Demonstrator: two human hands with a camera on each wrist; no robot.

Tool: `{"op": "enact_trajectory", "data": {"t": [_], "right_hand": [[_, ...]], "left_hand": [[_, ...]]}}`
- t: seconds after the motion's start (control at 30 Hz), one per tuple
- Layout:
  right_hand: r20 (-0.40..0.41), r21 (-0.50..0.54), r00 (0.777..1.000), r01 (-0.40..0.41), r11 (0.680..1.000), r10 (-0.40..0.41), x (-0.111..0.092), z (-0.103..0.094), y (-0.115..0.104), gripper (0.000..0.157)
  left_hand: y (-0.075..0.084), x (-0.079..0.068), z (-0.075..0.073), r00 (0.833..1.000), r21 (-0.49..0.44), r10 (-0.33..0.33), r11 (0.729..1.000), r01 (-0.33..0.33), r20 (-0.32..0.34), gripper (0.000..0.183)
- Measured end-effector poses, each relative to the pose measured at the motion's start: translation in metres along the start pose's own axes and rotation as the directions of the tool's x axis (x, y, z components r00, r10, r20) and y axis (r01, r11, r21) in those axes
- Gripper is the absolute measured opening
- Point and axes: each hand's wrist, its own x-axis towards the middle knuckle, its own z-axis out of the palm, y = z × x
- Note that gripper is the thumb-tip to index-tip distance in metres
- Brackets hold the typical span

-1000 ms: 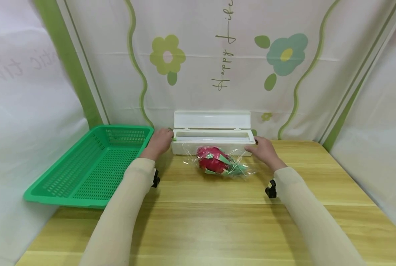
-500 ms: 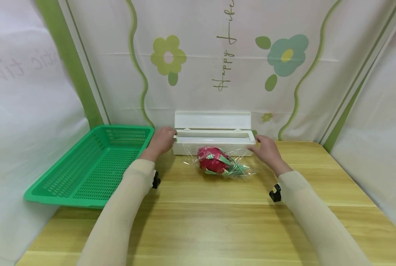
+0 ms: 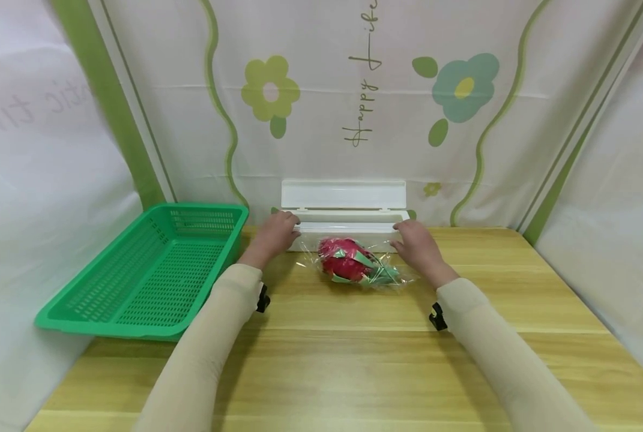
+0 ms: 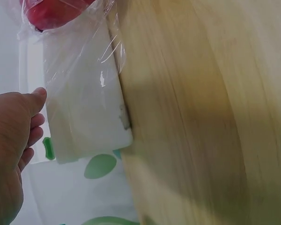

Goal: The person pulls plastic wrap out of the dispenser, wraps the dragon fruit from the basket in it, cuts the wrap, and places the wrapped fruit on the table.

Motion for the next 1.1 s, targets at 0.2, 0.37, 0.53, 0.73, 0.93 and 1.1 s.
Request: {"op": "enact_trajectory", "data": {"t": [0.2, 0.37, 0.53, 0.73, 0.93, 1.1], "right_hand": [[-0.070, -0.084, 0.990, 0.114, 0.990, -0.120, 0.004, 0.008, 0.003, 0.035], [-0.105, -0.133, 0.978, 0.168, 0.977, -0.183, 0.007, 0.011, 0.008, 0.025], [-0.121, -0.141, 0.970, 0.193, 0.971, -0.210, 0.008, 0.012, 0.011, 0.015], [-0.153, -0.135, 0.962, 0.207, 0.969, -0.226, 0.006, 0.010, 0.010, 0.007], [-0.140, -0.087, 0.978, 0.143, 0.986, -0.154, 0.003, 0.008, 0.007, 0.004], [-0.064, -0.055, 0.997, 0.048, 0.997, -0.052, -0.001, 0.003, 0.001, 0.004]], "left_hand": [[0.000, 0.001, 0.007, 0.996, 0.007, 0.047, 0.999, -0.047, -0.081, 0.020], [0.001, 0.002, 0.009, 0.992, 0.020, 0.058, 0.998, -0.056, -0.109, 0.015], [0.002, 0.003, 0.011, 0.986, 0.031, 0.079, 0.997, -0.075, -0.148, 0.010], [0.003, 0.001, 0.011, 0.979, 0.037, 0.102, 0.995, -0.096, -0.175, 0.009], [0.003, -0.001, 0.010, 0.973, 0.038, 0.119, 0.993, -0.114, -0.199, 0.010], [0.003, -0.003, 0.009, 0.970, 0.035, 0.128, 0.992, -0.124, -0.208, 0.009]]}}
